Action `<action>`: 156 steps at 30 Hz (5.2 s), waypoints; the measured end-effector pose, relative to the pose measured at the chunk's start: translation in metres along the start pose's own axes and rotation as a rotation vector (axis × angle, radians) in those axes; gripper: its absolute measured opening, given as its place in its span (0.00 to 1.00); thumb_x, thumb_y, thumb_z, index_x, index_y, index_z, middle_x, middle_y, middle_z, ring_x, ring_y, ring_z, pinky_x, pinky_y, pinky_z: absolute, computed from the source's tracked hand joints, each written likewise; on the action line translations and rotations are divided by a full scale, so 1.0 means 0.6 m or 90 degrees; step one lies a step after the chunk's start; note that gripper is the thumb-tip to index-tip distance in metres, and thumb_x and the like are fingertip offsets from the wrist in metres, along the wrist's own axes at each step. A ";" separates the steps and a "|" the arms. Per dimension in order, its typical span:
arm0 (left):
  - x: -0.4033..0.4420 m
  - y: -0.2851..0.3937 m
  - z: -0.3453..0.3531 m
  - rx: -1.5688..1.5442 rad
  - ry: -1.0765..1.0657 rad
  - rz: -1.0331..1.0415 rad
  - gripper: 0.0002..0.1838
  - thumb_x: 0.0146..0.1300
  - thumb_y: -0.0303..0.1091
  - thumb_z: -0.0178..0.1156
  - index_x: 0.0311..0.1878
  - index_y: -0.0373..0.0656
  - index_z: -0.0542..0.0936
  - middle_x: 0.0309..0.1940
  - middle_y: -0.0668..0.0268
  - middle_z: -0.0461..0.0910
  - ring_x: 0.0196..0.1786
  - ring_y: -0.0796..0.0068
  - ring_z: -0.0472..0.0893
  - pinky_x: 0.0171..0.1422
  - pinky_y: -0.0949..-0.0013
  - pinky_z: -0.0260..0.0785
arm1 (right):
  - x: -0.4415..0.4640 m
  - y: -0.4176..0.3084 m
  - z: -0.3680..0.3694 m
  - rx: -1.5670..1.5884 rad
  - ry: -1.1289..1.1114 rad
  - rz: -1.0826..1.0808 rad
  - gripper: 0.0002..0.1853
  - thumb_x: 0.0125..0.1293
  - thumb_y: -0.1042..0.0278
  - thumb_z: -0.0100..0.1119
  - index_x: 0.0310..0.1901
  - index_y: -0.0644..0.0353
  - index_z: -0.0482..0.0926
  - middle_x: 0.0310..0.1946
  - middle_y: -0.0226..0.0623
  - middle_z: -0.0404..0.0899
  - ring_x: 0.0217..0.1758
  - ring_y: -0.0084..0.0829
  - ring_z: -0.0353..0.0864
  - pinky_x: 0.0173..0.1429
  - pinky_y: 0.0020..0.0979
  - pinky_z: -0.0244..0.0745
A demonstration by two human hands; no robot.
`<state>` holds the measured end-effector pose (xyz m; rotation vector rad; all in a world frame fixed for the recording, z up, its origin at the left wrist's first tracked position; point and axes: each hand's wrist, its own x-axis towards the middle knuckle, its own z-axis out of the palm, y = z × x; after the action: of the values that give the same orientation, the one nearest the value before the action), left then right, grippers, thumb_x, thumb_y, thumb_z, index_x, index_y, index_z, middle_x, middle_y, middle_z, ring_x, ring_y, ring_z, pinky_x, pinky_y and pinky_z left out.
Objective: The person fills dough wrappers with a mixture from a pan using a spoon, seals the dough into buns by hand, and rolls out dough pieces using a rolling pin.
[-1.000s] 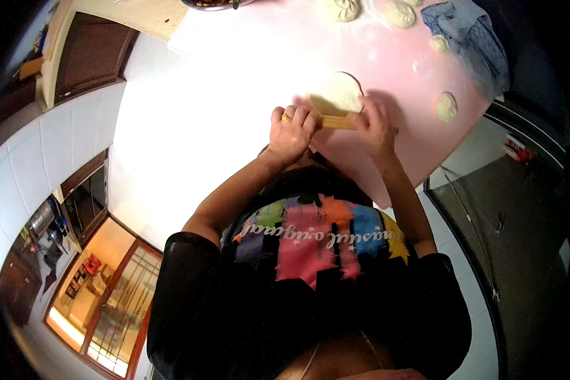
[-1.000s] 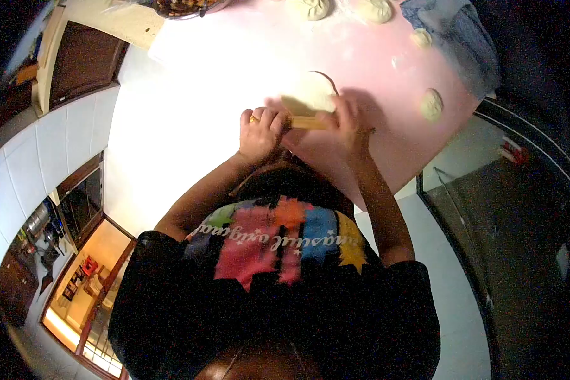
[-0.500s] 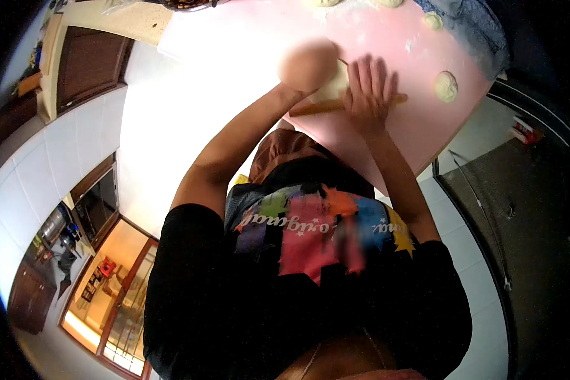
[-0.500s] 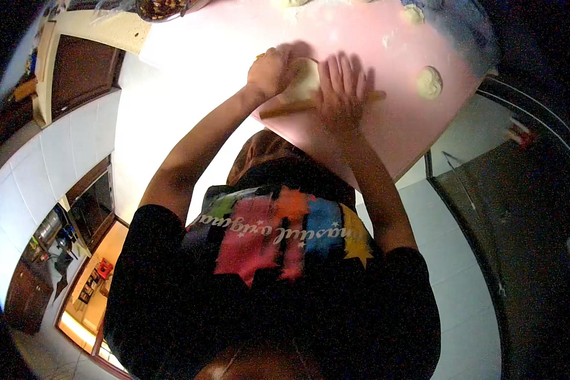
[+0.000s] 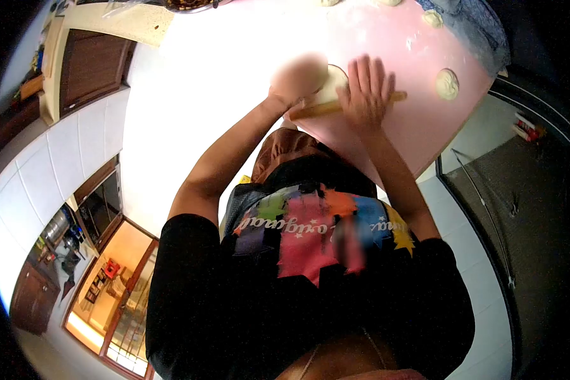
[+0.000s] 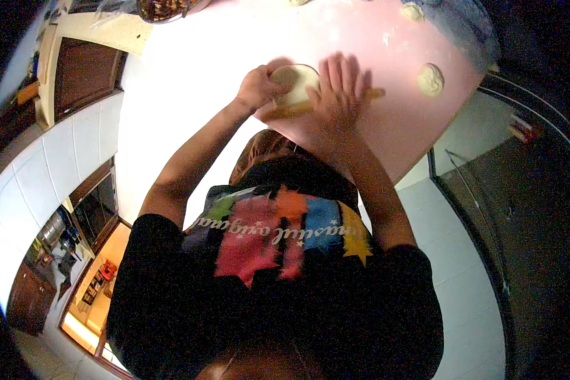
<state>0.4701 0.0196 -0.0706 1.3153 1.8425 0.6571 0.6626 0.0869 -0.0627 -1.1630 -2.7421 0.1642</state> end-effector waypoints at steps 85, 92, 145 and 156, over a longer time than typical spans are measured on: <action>-0.154 0.215 -0.231 -1.023 0.157 -0.052 0.14 0.61 0.31 0.64 0.48 0.37 0.75 0.41 0.61 0.81 0.43 0.70 0.82 0.52 0.66 0.75 | 0.106 -0.108 -0.242 1.371 -0.293 0.215 0.24 0.65 0.68 0.62 0.59 0.67 0.69 0.56 0.42 0.74 0.59 0.33 0.74 0.64 0.38 0.68; -0.138 0.147 -0.324 -1.352 -0.002 -0.076 0.42 0.69 0.66 0.37 0.63 0.33 0.68 0.58 0.49 0.74 0.61 0.55 0.74 0.67 0.53 0.65 | 0.190 -0.250 -0.310 1.199 -0.270 0.126 0.19 0.59 0.76 0.65 0.51 0.66 0.71 0.45 0.34 0.78 0.49 0.24 0.76 0.56 0.27 0.70; 0.026 -0.173 -0.454 -1.300 0.133 -0.267 0.47 0.65 0.73 0.21 0.70 0.42 0.60 0.60 0.49 0.71 0.61 0.50 0.73 0.68 0.49 0.64 | 0.525 -0.288 0.039 0.529 -0.347 0.093 0.13 0.66 0.72 0.53 0.49 0.64 0.80 0.37 0.44 0.83 0.39 0.33 0.81 0.46 0.32 0.75; 0.023 -0.168 -0.468 -1.263 0.128 -0.298 0.47 0.65 0.73 0.21 0.71 0.43 0.59 0.63 0.51 0.69 0.64 0.51 0.71 0.70 0.49 0.61 | 0.522 -0.276 0.015 0.628 -0.451 0.226 0.11 0.67 0.74 0.53 0.48 0.66 0.79 0.31 0.27 0.76 0.33 0.19 0.71 0.39 0.22 0.68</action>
<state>0.1827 0.0050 0.0094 -0.4854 0.6790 1.6133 0.3297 0.1975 -0.0129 -1.3498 -2.2210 2.0005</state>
